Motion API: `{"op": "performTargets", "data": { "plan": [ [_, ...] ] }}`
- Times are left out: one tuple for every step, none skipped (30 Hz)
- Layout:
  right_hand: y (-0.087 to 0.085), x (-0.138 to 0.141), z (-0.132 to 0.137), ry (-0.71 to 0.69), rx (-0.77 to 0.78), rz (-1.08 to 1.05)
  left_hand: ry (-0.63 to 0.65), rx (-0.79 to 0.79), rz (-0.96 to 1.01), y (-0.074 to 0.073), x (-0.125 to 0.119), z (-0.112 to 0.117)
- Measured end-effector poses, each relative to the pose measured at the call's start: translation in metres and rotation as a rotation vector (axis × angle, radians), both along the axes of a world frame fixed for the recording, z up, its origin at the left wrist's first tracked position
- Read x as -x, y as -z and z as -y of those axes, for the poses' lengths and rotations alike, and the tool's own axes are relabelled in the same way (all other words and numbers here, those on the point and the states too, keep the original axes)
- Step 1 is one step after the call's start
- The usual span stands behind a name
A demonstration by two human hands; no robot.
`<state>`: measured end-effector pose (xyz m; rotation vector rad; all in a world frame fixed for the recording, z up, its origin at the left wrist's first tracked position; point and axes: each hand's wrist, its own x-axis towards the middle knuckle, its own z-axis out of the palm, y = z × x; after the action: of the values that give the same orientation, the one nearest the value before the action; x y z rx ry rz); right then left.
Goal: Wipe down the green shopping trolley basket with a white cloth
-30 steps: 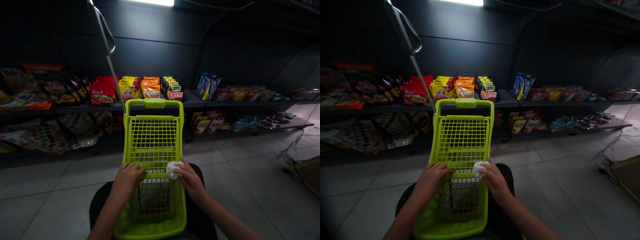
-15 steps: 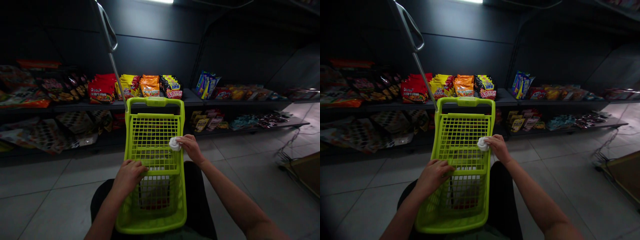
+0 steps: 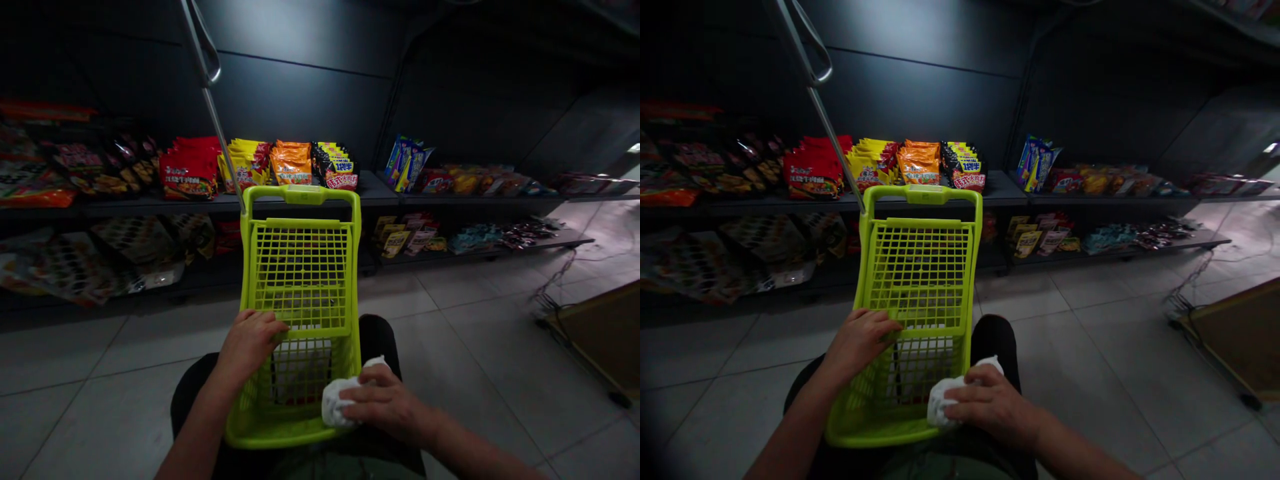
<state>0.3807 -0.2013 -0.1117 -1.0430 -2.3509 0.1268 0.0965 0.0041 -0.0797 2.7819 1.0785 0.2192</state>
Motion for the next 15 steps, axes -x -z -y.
{"op": "performTargets", "data": {
  "plan": [
    [-0.003, -0.009, -0.014, 0.018, -0.009, 0.012, 0.007, 0.003, -0.002, -0.001, -0.001, 0.000],
    [-0.005, -0.020, -0.034, 0.061, -0.031, 0.002, 0.010, 0.005, -0.005, -0.002, -0.001, 0.000],
    [-0.008, -0.030, -0.056, 0.129, -0.063, -0.028, 0.010, 0.004, -0.008, -0.002, -0.002, 0.001],
    [-0.011, -0.039, -0.080, 0.205, -0.080, -0.061, 0.007, 0.002, -0.011, -0.003, -0.002, 0.001],
    [-0.013, -0.046, -0.103, 0.271, -0.096, -0.098, 0.001, -0.003, -0.013, -0.003, -0.003, 0.001],
    [-0.015, -0.050, -0.124, 0.332, -0.102, -0.135, -0.008, -0.009, -0.014, -0.003, -0.003, 0.002],
    [-0.016, -0.052, -0.140, 0.383, -0.106, -0.171, -0.019, -0.015, -0.016, -0.002, -0.004, 0.002],
    [-0.017, -0.050, -0.152, 0.428, -0.110, -0.207, -0.031, -0.019, -0.019, -0.002, -0.004, 0.003],
    [-0.017, -0.046, -0.157, 0.468, -0.113, -0.242, -0.042, -0.020, -0.020, -0.002, -0.005, 0.003],
    [-0.016, -0.039, -0.155, 0.501, -0.114, -0.269, -0.051, -0.020, -0.022, -0.001, -0.006, 0.003],
    [-0.015, -0.030, -0.146, 0.522, -0.108, -0.284, -0.060, -0.019, -0.023, 0.000, -0.006, 0.004],
    [-0.013, -0.019, -0.132, 0.525, -0.099, -0.284, -0.066, -0.017, -0.025, 0.000, -0.006, 0.004],
    [-0.011, -0.009, -0.112, 0.513, -0.083, -0.272, -0.070, -0.017, -0.027, 0.001, -0.006, 0.003],
    [-0.010, 0.000, -0.089, 0.472, -0.059, -0.239, -0.074, -0.015, -0.028, 0.001, -0.005, 0.003],
    [-0.009, 0.008, -0.066, 0.424, -0.037, -0.213, -0.078, -0.015, -0.028, 0.002, -0.005, 0.003]
  ]
}}
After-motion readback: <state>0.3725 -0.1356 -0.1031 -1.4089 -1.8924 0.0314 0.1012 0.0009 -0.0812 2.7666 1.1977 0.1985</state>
